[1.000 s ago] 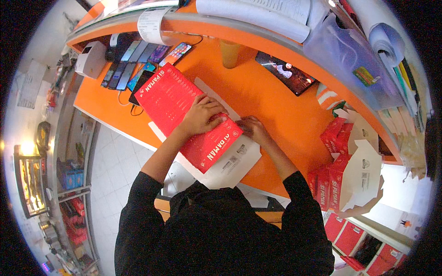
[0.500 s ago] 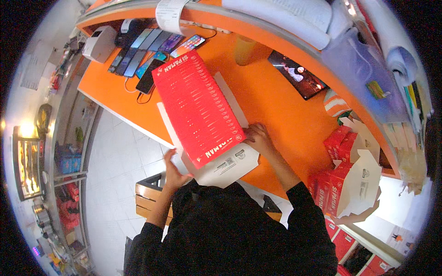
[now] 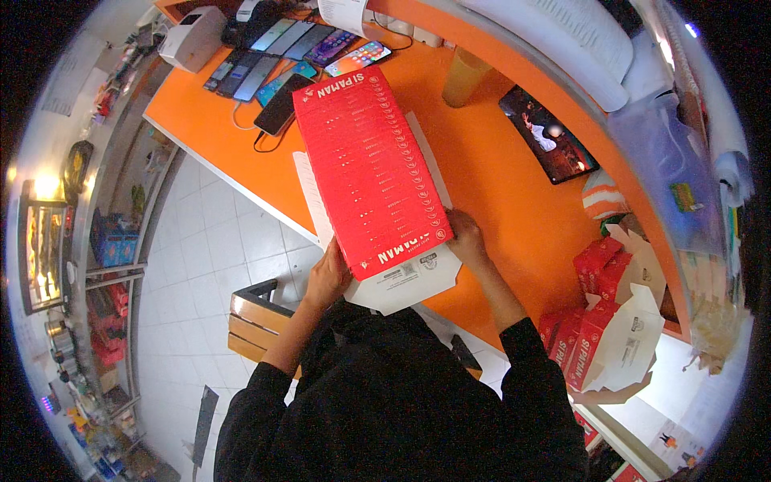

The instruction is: The person assembles red and white cardboard boxes by folding the flaps and tucking them into slots. They handle the boxes one at a time, stacking the finished units on the counter. The person briefly hands a stack of boxes to a customer before resuming the assembly process.

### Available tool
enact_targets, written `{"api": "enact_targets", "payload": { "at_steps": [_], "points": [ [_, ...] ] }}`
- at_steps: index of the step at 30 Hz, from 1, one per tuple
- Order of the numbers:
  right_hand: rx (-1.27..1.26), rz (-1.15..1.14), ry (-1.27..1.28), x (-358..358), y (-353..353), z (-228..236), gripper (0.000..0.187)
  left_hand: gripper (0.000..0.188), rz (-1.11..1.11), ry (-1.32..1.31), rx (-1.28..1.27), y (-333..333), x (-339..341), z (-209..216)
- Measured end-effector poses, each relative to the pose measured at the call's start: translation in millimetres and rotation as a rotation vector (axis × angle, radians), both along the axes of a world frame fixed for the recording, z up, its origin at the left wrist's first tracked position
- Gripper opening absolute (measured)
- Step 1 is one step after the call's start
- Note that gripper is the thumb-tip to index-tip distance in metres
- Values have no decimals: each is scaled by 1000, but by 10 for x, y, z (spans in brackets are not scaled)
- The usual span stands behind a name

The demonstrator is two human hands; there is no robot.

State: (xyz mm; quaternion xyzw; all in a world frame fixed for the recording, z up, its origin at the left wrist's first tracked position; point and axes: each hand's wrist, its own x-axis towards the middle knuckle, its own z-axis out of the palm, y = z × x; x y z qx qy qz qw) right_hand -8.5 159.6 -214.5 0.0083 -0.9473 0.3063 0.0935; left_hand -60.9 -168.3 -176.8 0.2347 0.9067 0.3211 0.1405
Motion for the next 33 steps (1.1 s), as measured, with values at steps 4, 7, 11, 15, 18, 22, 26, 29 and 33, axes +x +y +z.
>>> {"api": "enact_targets", "payload": {
  "at_steps": [4,7,11,15,18,22,26,29,33],
  "points": [
    [-307,21,-98,-63,-1,521,48,96,8,142,182,9,10,343],
    [-278,101,73,17,14,890,58,93,-158,411,283,-70,14,443],
    [-239,269,-31,-36,42,1129,60,72,-247,451,235,-72,-61,518],
    [-202,283,-87,-28,43,1170,59,64,-253,444,257,-78,-50,549],
    [-170,279,-49,-26,43,1132,57,62,-250,434,276,-77,-48,545],
    [-154,269,-51,-25,48,1101,53,60,-258,427,260,-86,-58,533],
    [-175,264,-40,-39,36,1129,50,59,-253,429,262,-77,-74,553],
    [-164,280,-27,-57,66,1137,49,58,-264,412,274,-94,-104,582],
    [-183,269,-69,-63,96,1106,47,57,-301,448,280,-106,-163,570]
  ]
}}
